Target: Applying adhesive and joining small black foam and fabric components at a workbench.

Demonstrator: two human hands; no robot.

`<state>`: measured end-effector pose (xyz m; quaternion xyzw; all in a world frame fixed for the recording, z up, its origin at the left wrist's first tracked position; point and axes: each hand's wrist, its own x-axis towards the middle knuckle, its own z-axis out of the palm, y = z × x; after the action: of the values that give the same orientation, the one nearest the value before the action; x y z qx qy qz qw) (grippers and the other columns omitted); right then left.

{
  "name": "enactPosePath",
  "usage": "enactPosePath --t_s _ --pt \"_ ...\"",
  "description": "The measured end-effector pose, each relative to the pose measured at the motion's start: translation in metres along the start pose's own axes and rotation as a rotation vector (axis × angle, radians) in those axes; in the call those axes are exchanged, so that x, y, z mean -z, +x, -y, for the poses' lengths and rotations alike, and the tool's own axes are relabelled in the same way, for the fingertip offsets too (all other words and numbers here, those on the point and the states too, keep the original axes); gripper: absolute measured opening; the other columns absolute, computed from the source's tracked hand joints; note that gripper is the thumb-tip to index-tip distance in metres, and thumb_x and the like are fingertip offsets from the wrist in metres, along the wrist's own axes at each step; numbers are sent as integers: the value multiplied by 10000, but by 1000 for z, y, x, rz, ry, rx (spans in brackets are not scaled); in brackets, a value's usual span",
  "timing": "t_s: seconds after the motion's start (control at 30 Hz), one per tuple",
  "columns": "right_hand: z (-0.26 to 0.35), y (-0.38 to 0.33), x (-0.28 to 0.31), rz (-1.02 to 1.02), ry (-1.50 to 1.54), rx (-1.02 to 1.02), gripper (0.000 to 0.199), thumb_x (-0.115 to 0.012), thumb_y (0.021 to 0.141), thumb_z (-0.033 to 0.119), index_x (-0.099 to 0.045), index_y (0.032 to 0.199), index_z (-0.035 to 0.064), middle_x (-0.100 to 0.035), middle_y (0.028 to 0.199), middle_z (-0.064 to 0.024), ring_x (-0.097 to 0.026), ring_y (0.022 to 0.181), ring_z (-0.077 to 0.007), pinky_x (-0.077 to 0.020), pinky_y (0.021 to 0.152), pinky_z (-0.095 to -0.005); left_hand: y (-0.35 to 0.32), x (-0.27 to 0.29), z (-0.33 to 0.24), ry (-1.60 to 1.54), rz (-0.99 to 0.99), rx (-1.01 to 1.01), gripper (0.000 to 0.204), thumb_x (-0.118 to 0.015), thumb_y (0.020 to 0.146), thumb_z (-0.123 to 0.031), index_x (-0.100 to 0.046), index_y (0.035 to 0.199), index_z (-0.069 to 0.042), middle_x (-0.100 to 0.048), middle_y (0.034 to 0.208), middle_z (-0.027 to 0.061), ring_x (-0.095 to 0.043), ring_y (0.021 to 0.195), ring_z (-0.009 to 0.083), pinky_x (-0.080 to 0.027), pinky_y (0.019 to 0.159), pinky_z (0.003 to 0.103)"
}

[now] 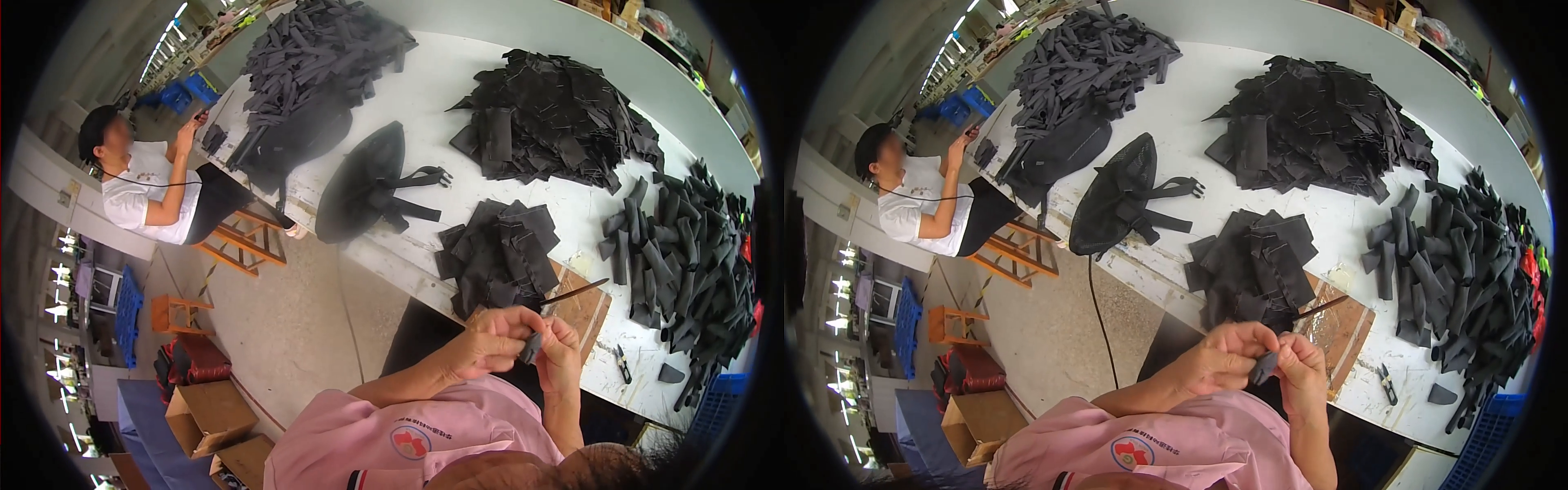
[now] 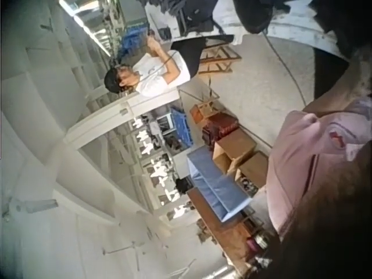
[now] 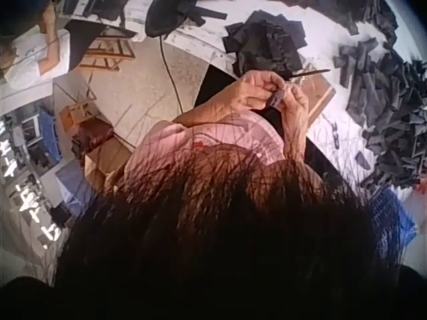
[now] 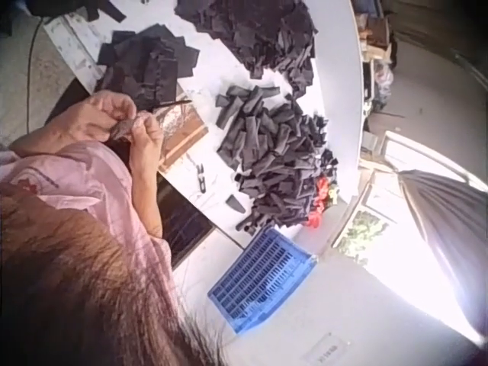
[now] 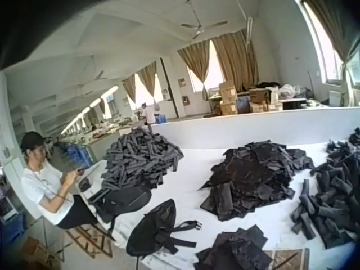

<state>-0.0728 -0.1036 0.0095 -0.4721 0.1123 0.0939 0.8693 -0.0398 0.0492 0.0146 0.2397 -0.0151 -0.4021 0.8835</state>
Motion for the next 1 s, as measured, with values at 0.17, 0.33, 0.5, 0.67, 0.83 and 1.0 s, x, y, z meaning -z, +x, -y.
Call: enactPosePath --t_s 0.17,0.33,0.5,0.67,0.83,1.0 --pt "6 8 0 91 19 205 205 -664 744 193 -545 719 28 -508 855 -45 -474 737 -111 -375 657 -215 -1 -18 -14 163 144 12 416 -542 729 42 -452 1131 -17 -511 788 -4 -359 450 -14 -246 365 111" --pt "3 6 1 86 -94 392 189 -600 801 166 -514 753 5 -522 906 -87 -490 826 -149 -378 758 -261 7 -21 6 742 -141 -456 262 -486 788 74 -536 1037 11 -537 737 -4 -452 563 9 -373 472 158" --pt "5 0 -9 -129 -574 581 180 -536 846 144 -492 745 2 -548 835 -91 -504 791 -153 -387 733 -257 12 -12 23 522 -187 -431 201 -484 793 81 -533 959 -21 -495 775 -41 -414 623 -4 -350 533 154" --pt "5 0 -16 -158 -758 654 171 -532 843 118 -482 728 2 -539 832 -90 -496 771 -152 -388 707 -250 17 -8 27 528 -242 -532 133 -494 800 60 -518 902 -21 -492 750 -27 -423 592 9 -356 511 162" --pt "-1 4 -14 -184 -750 614 153 -526 839 90 -463 728 5 -451 767 -63 -427 702 -143 -357 650 -243 13 -2 19 475 -230 -399 103 -481 829 42 -513 918 2 -530 817 10 -472 603 13 -379 489 159" --pt "2 7 -10 -178 -706 506 168 -515 857 126 -457 741 18 -433 739 -21 -395 689 -104 -346 650 -235 16 1 10 410 -234 -283 122 -486 819 41 -521 918 -21 -546 812 22 -393 454 1 -305 394 150"
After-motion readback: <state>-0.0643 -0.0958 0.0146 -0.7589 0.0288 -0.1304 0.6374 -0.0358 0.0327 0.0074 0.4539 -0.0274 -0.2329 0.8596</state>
